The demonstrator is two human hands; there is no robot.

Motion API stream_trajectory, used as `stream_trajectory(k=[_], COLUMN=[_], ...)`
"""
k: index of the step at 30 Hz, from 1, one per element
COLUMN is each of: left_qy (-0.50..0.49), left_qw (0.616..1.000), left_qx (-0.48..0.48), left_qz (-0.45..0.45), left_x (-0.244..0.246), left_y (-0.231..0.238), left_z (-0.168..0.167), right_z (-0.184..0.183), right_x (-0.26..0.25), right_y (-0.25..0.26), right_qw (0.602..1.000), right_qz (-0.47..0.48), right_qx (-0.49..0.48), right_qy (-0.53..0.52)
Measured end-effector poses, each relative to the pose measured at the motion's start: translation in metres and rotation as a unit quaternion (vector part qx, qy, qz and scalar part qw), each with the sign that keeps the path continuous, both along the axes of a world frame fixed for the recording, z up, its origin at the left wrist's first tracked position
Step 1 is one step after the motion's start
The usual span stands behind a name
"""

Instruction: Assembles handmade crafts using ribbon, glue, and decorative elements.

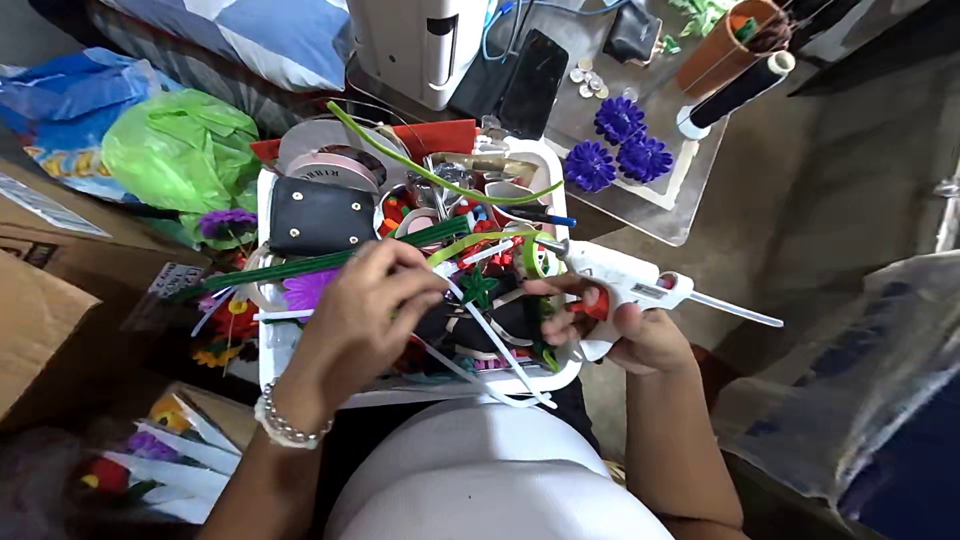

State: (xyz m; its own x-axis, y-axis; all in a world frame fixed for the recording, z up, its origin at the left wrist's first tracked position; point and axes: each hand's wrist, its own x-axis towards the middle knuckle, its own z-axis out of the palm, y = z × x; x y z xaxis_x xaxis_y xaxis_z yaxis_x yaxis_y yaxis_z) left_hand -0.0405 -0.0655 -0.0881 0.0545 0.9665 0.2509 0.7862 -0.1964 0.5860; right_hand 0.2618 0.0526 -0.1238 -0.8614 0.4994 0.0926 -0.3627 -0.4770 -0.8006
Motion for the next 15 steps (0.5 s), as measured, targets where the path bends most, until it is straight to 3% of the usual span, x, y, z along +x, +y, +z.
stream_trajectory(k=[3, 7, 12, 15], left_qy=[0.065, 0.116, 0.054, 0.014], left_qw=[0.998, 0.992, 0.997, 1.000], left_qx=[0.015, 0.007, -0.035, 0.007], left_qz=[-0.020, 0.049, 0.038, -0.008], left_x=[0.032, 0.060, 0.078, 0.085], left_y=[0.005, 0.012, 0.012, 0.010], left_z=[-0.015, -0.030, -0.025, -0.016], right_z=[-0.001, 0.006, 0.011, 0.012], right_x=[0.004, 0.014, 0.029, 0.031], right_y=[0.005, 0.010, 0.008, 0.009], right_qw=[0.999, 0.997, 0.996, 0.994], right_qz=[-0.003, -0.035, -0.073, -0.085], right_qx=[-0.017, 0.007, 0.040, 0.065], right_qy=[0.037, 0.064, 0.036, 0.013])
